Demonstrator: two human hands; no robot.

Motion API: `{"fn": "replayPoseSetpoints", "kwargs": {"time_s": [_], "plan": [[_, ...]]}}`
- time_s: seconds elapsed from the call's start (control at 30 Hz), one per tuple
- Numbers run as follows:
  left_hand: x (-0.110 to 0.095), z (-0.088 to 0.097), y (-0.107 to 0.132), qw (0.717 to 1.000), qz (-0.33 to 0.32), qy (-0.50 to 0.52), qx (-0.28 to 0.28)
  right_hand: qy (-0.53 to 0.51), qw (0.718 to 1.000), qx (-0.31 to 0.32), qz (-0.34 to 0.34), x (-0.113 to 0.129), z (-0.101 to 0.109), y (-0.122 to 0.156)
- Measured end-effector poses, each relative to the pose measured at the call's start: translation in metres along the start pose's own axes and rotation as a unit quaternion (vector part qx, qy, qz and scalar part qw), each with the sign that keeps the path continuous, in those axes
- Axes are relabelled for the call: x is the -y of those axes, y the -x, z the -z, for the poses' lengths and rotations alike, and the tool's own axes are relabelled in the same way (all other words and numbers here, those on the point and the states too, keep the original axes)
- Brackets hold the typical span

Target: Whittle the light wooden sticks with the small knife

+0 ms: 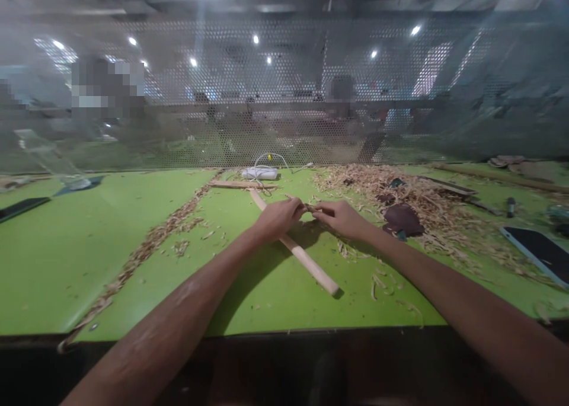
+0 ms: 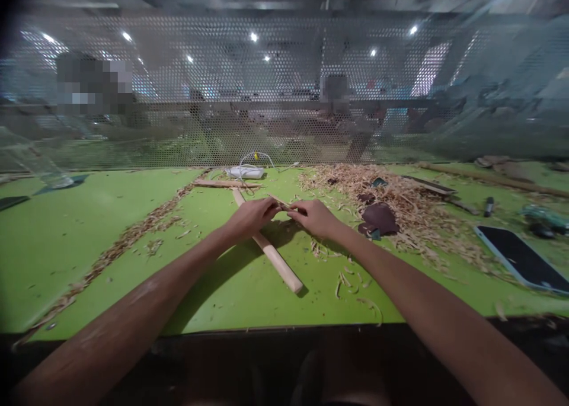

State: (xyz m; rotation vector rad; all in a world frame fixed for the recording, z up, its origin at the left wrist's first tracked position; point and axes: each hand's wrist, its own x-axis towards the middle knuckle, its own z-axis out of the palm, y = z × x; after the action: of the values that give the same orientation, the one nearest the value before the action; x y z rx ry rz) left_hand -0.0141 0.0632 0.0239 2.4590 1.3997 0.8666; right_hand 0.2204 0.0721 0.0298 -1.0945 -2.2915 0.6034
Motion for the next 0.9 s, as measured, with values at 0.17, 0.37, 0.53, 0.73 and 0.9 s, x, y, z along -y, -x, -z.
{"fn": "replayPoseSetpoints", "kwargs": {"time_s": [0.17, 0.37, 0.53, 0.73, 0.9], "plan": [[0.003, -0.006, 0.002, 0.994, -0.019, 0.11, -0.018, -0.004, 1.0, 0.004, -0.005, 0.0, 0.002, -0.001], [0.002, -0.003, 0.003, 0.99, -0.025, 0.136, -0.025, -0.022, 1.0, -0.003, -0.004, -0.004, 0.0, -0.001], [0.0, -0.002, 0.005, 0.983, 0.004, 0.185, -0.016, -0.026, 1.0, -0.007, -0.006, -0.002, 0.001, -0.001], [-0.003, -0.005, 0.007, 0.963, 0.046, 0.265, -0.023, -0.026, 1.0, -0.005, -0.015, 0.002, 0.004, 0.0], [-0.001, -0.001, 0.005, 0.908, 0.124, 0.395, -0.064, 0.069, 0.992, -0.097, -0.047, -0.01, 0.013, -0.005]]}}
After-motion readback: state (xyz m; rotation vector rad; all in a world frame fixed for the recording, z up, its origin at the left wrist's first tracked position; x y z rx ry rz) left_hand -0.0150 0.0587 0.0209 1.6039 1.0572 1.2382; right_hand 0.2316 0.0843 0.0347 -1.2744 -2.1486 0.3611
